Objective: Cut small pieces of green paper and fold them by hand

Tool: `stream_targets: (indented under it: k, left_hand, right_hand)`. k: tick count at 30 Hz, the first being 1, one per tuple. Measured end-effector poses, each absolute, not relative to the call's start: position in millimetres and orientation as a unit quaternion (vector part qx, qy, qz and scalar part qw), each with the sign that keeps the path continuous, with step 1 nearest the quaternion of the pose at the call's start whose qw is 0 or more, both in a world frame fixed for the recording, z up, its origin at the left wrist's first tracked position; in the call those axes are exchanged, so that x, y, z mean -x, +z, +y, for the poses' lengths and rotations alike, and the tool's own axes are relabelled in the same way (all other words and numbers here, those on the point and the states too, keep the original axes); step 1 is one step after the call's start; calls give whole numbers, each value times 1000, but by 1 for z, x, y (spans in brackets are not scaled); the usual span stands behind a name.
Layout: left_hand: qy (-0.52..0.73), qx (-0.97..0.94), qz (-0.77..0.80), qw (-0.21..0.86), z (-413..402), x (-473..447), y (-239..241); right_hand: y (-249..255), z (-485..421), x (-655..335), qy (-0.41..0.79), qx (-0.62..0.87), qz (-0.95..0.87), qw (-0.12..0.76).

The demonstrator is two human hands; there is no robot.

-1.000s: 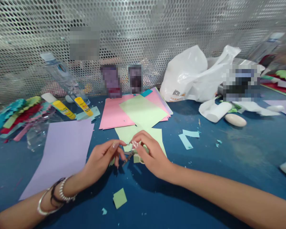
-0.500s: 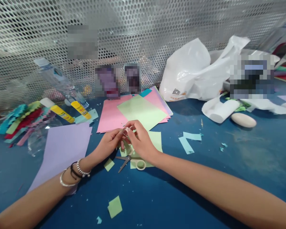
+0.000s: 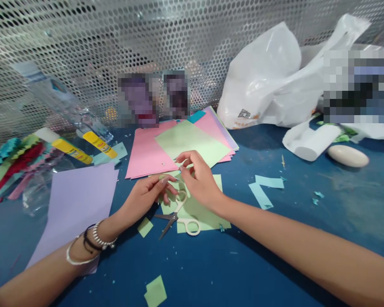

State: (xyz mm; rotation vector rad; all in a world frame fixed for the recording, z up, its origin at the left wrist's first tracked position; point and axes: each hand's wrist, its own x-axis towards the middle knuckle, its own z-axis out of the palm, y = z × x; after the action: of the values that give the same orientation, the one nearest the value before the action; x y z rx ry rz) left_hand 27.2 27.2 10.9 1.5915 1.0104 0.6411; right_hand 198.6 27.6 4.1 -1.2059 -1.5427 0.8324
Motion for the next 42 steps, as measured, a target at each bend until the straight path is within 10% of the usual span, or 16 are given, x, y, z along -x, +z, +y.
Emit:
stream_targets:
  k: [42]
  left_hand:
    - [295,-675,421,529,26,-23,10]
  right_hand:
    - [9,18,-195,265,413,-769,410]
